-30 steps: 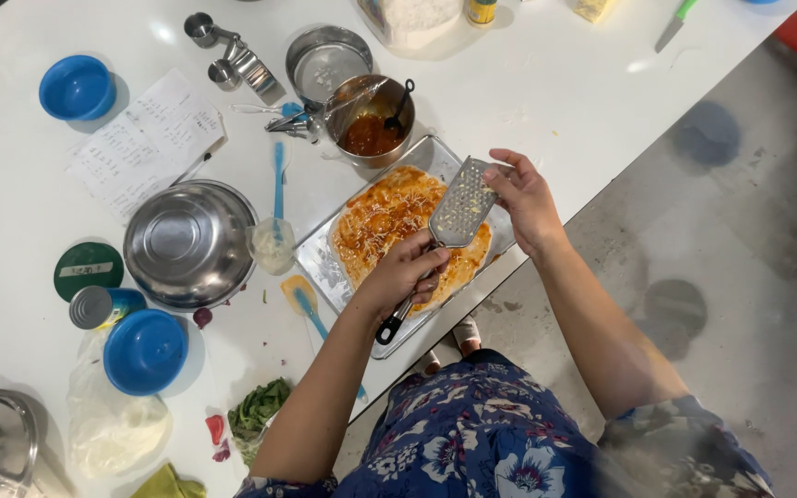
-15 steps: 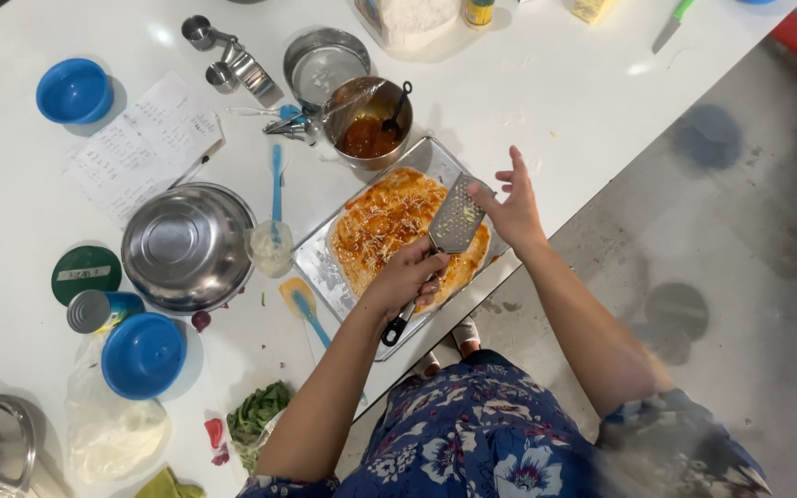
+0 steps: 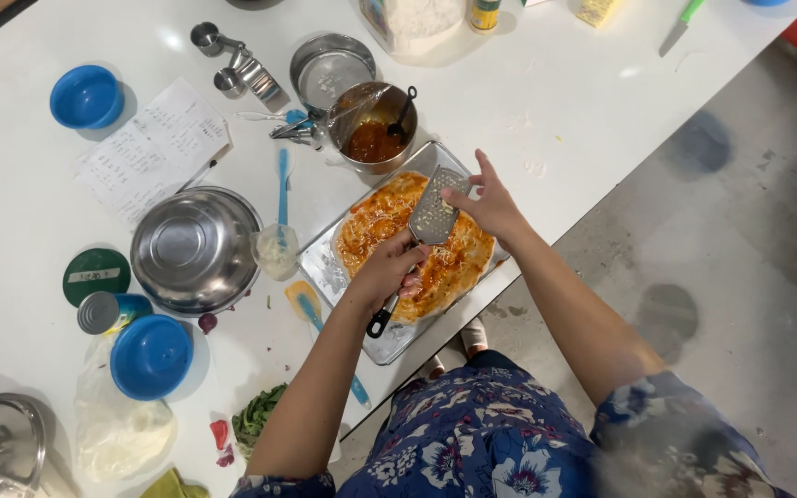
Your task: Grating cheese over a dough base and cutting butter for pastry preparation.
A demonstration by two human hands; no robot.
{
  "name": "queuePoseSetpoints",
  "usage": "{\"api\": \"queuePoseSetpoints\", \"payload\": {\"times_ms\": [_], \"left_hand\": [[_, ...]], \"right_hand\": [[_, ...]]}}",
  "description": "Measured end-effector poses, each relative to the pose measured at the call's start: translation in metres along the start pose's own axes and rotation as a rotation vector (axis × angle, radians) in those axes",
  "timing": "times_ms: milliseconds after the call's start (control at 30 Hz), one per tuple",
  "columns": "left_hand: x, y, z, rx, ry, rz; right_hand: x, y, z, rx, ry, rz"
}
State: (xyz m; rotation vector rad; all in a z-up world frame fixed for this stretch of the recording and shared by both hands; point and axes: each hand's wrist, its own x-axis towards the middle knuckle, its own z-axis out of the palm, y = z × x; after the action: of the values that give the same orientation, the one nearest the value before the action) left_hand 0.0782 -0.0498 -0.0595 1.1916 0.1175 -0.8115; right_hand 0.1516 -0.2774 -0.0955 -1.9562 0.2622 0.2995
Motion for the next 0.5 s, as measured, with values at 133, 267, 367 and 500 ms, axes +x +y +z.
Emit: {"api": "queuePoseSetpoints", "payload": {"times_ms": [133,267,367,500], "left_hand": [[0.004,-0.003,-0.010,0.011,0.000,0.004],[0.008,-0.010,-0.019,-0.054,0.017,0.003],[0.011,-0.011,-0.016,-0.040,0.030,-0.007],[0.014,-0.013,-0.010,-0.021,0.099,-0.043]], "right_hand": [[0.019,-0.005,-0.002,0.009,-0.016,0.060],[0.045,0.017,0.005,0.118,-0.048,0.079],[0.031,0.006,0.011,0.181,-0.107,0.100],[0.039,0.035,0.024,-0.087,-0.214,-0.056]]}}
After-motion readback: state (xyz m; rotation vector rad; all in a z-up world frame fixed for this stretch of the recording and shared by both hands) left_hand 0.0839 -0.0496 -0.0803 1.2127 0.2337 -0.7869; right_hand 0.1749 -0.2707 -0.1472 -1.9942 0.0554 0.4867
